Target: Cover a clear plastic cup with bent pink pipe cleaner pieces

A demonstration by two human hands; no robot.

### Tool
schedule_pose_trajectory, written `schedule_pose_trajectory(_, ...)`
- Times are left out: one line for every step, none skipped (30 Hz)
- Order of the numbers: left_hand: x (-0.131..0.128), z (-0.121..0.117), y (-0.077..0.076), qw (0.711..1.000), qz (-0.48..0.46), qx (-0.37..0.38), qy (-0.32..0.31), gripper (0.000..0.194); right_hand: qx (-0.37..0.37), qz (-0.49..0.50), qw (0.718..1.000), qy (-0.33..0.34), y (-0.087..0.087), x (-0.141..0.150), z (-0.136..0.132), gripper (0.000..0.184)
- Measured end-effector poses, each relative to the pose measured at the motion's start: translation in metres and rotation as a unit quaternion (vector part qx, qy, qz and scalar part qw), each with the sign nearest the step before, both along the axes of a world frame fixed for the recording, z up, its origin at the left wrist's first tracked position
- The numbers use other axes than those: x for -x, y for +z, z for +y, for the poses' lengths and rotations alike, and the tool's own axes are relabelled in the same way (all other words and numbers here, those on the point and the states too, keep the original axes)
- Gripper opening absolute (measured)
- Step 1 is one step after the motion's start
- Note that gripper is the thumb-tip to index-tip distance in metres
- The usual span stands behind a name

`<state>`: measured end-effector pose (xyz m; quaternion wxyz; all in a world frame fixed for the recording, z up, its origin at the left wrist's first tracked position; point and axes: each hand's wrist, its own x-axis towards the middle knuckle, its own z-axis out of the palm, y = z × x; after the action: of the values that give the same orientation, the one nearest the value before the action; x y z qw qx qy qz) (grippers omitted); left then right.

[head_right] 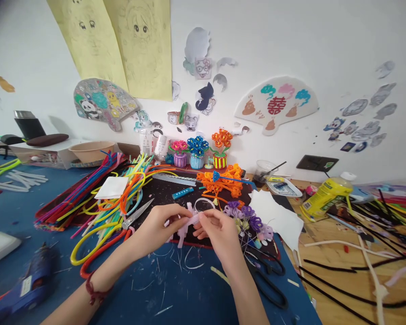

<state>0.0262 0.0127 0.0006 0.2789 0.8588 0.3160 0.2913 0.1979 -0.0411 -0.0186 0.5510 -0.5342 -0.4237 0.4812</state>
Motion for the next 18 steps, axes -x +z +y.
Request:
schedule_pose_trajectory(0.000,0.000,0.000,1.000,0.005,-0.007,-0.004,0.020,-0.006,-0.010,1.000,-0.001,-0.001,-0.001,0.000,0.042)
schedule_pose_trajectory(0.000,-0.001,0.000,1.000,0.009,-0.017,-0.005,0.021,-0.011,-0.018,1.000,-0.001,-0.002,-0.002,0.001,0.041)
schedule_pose_trajectory(0.000,-0.001,0.000,0.999,0.014,-0.031,-0.003,0.020,-0.016,-0.025,1.000,-0.001,-0.003,-0.002,0.001,0.040)
schedule_pose_trajectory(-0.001,-0.002,-0.001,0.999,0.021,-0.050,0.000,0.019,-0.020,-0.031,0.999,-0.001,-0.004,-0.002,0.001,0.040)
schedule_pose_trajectory(-0.001,-0.003,-0.003,0.997,0.028,-0.074,0.006,0.019,-0.022,-0.037,0.999,0.000,-0.004,-0.001,0.001,0.039)
schedule_pose_trajectory(-0.002,-0.004,-0.004,0.994,0.034,-0.100,0.013,0.018,-0.025,-0.042,0.999,0.001,-0.005,0.000,0.001,0.039)
schedule_pose_trajectory(-0.002,-0.004,-0.005,0.991,0.037,-0.125,0.019,0.017,-0.025,-0.046,0.999,0.002,-0.005,0.001,0.001,0.038)
schedule_pose_trajectory(-0.003,-0.005,-0.006,0.988,0.037,-0.149,0.026,0.017,-0.024,-0.050,0.998,0.003,-0.005,0.002,0.000,0.038)
schedule_pose_trajectory(-0.003,-0.005,-0.007,0.985,0.035,-0.168,0.033,0.018,-0.022,-0.052,0.998,0.002,-0.004,0.003,0.000,0.038)
schedule_pose_trajectory(-0.003,-0.006,-0.008,0.982,0.031,-0.183,0.037,0.020,-0.019,-0.053,0.998,0.002,-0.004,0.003,0.000,0.038)
schedule_pose_trajectory(-0.003,-0.006,-0.009,0.980,0.028,-0.195,0.040,0.021,-0.015,-0.055,0.998,0.001,-0.004,0.003,0.000,0.038)
schedule_pose_trajectory(-0.002,-0.005,-0.010,0.978,0.027,-0.205,0.040,0.021,-0.011,-0.056,0.998,0.002,-0.004,0.003,0.001,0.039)
schedule_pose_trajectory(-0.002,-0.005,-0.011,0.975,0.026,-0.216,0.036,0.022,-0.007,-0.057,0.998,0.006,-0.004,0.003,0.001,0.040)
schedule_pose_trajectory(-0.002,-0.005,-0.012,0.973,0.027,-0.227,0.033,0.022,-0.005,-0.058,0.998,0.012,-0.005,0.002,0.002,0.041)
schedule_pose_trajectory(-0.002,-0.004,-0.012,0.970,0.030,-0.240,0.029,0.022,-0.004,-0.059,0.998,0.022,-0.006,0.001,0.003,0.042)
schedule_pose_trajectory(-0.002,-0.003,-0.013,0.966,0.035,-0.255,0.025,0.023,-0.003,-0.061,0.998,0.033,-0.007,-0.001,0.003,0.043)
schedule_pose_trajectory(-0.002,-0.002,-0.013,0.961,0.045,-0.270,0.022,0.025,-0.003,-0.063,0.997,0.044,-0.008,-0.002,0.004,0.044)
schedule_pose_trajectory(-0.003,-0.002,-0.012,0.957,0.058,-0.284,0.018,0.027,-0.003,-0.066,0.996,0.054,-0.009,-0.003,0.005,0.044)
